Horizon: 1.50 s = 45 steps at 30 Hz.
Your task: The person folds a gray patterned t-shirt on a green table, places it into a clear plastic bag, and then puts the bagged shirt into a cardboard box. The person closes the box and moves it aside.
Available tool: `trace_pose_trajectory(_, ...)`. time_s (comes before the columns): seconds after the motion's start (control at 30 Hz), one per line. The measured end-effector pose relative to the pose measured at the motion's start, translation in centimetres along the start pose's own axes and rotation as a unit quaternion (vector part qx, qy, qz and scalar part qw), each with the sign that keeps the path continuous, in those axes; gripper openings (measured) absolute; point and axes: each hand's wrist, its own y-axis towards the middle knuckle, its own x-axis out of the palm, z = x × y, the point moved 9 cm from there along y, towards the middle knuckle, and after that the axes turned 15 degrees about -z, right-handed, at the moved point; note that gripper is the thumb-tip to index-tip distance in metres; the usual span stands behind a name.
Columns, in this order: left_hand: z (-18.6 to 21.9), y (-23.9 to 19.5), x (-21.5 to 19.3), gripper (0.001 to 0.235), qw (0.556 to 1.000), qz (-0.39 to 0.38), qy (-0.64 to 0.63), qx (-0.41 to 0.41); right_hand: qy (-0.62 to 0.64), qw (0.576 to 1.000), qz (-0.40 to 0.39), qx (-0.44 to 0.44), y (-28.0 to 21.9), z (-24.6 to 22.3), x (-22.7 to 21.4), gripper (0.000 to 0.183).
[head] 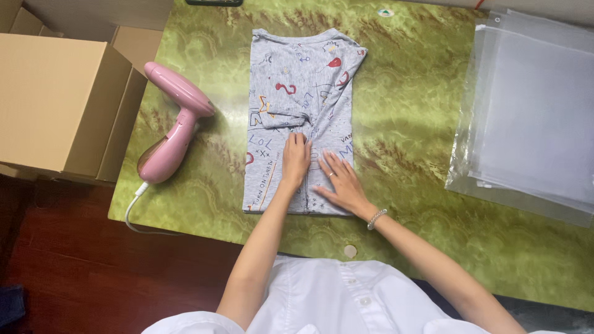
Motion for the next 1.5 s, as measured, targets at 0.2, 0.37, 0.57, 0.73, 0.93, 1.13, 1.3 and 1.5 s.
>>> trace_pose_trajectory(0.2, 2.2, -3.8, -0.5, 0.036, 0.989, -0.147, 0.014, -0.021, -0.020, 0.993, 0.111, -0.017, -0.5, 0.5, -1.6, 0.046)
trace_pose_trajectory(0.37, 1.7, -5.8, 0.1, 0.041, 0.973, -0.228, 0.010, -0.002, -0.048, 0.999, 0.022, -0.009, -0.2, 0.2, -1.0, 0.070)
trace_pose_trajectory(0.57, 2.0, -5.9, -0.3, 0.033, 0.978, -0.204, -0.041, 0.013, -0.055, 0.993, -0.104, -0.020, -0.9, -1.1, 0.8, 0.095)
trace_pose_trajectory(0.73, 1.8, -5.9, -0.8, 0.030, 0.981, -0.166, -0.095, 0.021, 0.073, 0.997, 0.005, -0.001, -1.1, 0.9, 0.1, 0.062)
trace_pose_trajectory(0.93, 2.4, -5.9, -1.6, 0.030, 0.982, -0.155, -0.098, 0.039, -0.036, 0.996, -0.027, -0.083, -1.6, -1.5, -0.6, 0.077)
trace_pose_trajectory(1.13, 2.1, -5.2, -2.7, 0.024, 0.983, -0.117, -0.134, -0.038, -0.007, 0.999, -0.022, -0.044, -1.4, 0.8, -0.5, 0.079)
trace_pose_trajectory(1.3, 2.3, -4.2, -4.0, 0.027, 0.997, -0.041, 0.008, -0.061, 0.003, 0.998, 0.060, 0.004, -2.5, 1.8, -1.8, 0.060)
trace_pose_trajectory(1.5, 0.7, -2.0, -3.1, 0.059, 0.992, -0.033, -0.003, -0.125, -0.059, 0.993, 0.081, 0.067, 1.9, 5.0, -4.4, 0.048)
